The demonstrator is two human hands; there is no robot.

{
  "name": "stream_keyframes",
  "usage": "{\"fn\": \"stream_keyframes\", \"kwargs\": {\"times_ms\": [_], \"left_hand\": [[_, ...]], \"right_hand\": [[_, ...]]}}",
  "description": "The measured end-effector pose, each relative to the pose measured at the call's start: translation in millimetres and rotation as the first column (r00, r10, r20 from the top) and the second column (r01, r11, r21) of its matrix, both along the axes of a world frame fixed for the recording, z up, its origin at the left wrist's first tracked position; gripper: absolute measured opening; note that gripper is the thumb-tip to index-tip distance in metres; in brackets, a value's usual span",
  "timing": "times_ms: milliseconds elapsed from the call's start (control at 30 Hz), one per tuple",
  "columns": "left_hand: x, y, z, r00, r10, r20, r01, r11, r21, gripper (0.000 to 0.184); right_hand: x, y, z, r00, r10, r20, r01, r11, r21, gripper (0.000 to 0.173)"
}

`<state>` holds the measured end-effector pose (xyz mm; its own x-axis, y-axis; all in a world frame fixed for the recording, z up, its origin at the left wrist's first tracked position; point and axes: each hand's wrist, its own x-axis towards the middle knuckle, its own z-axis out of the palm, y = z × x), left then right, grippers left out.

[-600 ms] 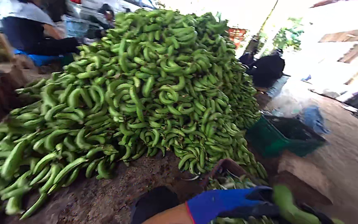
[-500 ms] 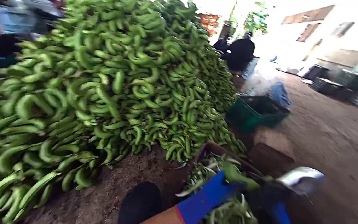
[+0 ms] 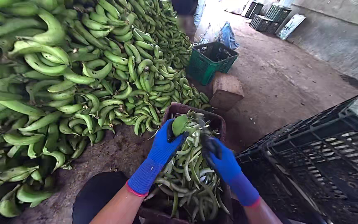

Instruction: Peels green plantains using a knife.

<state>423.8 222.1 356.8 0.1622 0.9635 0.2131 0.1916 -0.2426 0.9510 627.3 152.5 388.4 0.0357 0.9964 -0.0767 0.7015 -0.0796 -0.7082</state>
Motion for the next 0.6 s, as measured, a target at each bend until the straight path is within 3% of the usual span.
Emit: {"fn": "stream_keyframes", "kwargs": {"times_ms": [67,100,167,233,333,400,467,600], "left_hand": [[-5,-2,-1,0.986,-0.102,0.133,0.106,0.994,-0.022,0.053],[-7,-1,4,0.961,-0.152,0.232,0.169,0.984,-0.056,0.052],[-10,-2,13,0.926,-0.141,0.351,0.207,0.965,-0.159,0.055],[-15,1,11,0.941,-0.071,0.330,0.153,0.961,-0.231,0.054],[-16,8,5,0.952,-0.046,0.302,0.122,0.964,-0.237,0.046],[-10,4,3,0.946,-0.089,0.313,0.165,0.960,-0.226,0.046],[-2,-8,4,0.931,-0.138,0.337,0.222,0.949,-0.225,0.044],[1,-25,13,0.899,-0.136,0.415,0.281,0.908,-0.312,0.041]], "right_hand": [[8,14,-13,0.989,0.131,0.062,-0.095,0.911,-0.401,0.049],[12,17,-21,0.987,0.156,0.037,-0.124,0.891,-0.436,0.049],[19,10,-24,0.987,0.150,-0.060,-0.160,0.950,-0.267,0.048],[24,3,-28,0.971,0.209,-0.117,-0.209,0.978,0.012,0.050],[24,-3,-36,0.945,0.316,0.082,-0.325,0.887,0.328,0.057],[16,-4,-38,0.921,0.325,0.215,-0.388,0.828,0.405,0.055],[10,2,-34,0.927,0.268,0.263,-0.360,0.836,0.415,0.051],[32,23,-11,0.954,-0.102,0.282,-0.035,0.895,0.444,0.048]]}}
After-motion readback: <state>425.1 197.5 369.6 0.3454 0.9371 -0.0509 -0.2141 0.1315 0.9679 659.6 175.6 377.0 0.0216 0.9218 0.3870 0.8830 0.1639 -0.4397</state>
